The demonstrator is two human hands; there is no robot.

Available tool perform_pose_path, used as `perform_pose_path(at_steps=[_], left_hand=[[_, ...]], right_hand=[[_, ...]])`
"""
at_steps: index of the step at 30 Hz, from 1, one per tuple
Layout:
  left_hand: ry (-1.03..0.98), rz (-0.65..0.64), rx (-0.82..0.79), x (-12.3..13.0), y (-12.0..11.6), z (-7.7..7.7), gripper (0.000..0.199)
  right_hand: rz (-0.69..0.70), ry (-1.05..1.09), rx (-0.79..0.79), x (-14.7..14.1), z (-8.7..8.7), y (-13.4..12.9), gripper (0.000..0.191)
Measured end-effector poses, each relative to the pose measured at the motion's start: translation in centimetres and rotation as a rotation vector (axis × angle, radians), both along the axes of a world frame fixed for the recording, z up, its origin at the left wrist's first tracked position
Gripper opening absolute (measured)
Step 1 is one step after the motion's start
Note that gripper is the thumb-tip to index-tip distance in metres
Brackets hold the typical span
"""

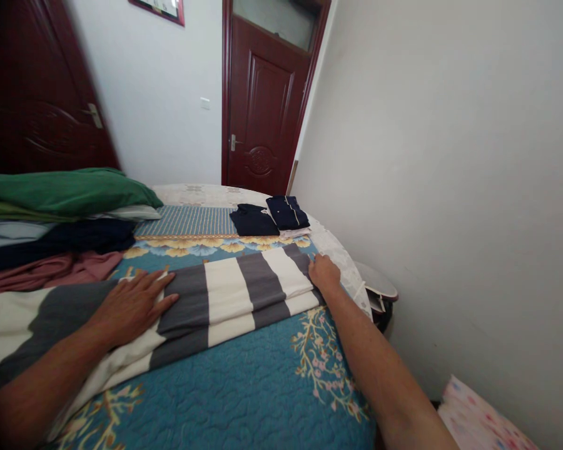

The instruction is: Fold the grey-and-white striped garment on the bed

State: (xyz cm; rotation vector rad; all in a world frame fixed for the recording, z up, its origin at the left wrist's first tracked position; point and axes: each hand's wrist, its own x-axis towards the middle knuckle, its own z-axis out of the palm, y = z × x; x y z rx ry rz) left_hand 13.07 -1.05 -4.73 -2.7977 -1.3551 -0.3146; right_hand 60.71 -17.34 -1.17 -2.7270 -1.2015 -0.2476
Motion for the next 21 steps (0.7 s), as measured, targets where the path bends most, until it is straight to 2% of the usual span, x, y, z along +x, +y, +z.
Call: perform_pose_path(at_steps=[2,4,7,10,11,13,16,18,21], left_hand=[[-0.005,0.004,-0.005,0.1,-0.2,0.1,0.078],[-0.009,0.006,-0.004,0.2,-0.2,0.0,0.083],[-0.016,0.007,0.012,0.1,-0.1,-0.4,0.088],[-0.004,0.005,0.033,0.0,0.2,-0.8,0.09],[0.006,0.002,0.039,-0.1,0.3,-0.9,0.09],[0.026,-0.002,0.047,-0.2,0.3,-0.9,0.088],[0.036,-0.018,0.042,-0.3,0.2,-0.5,0.084],[0.016,-0.026,0.03,-0.3,0.1,-0.3,0.083],[-0.062,-0.025,-0.004,-0.2,0.0,-0.2,0.087]], right_hand=[[0.034,-0.062,0.026,-1.6,0.7,0.4,0.037],[0.206,-0.088,0.101,-4.7,1.3,1.3,0.036],[0.608,-0.031,0.221,-12.0,1.4,3.2,0.042],[0.941,0.068,0.237,-20.6,0.3,5.5,0.047],[0.999,0.097,0.23,-23.0,-0.2,6.3,0.05],[1.024,0.143,0.185,-26.5,-1.2,7.5,0.052],[0.94,0.216,0.126,-27.8,-2.3,8.2,0.06],[0.883,0.24,0.11,-26.4,-2.7,8.0,0.068],[0.785,0.228,0.077,-22.4,-2.7,7.3,0.076]])
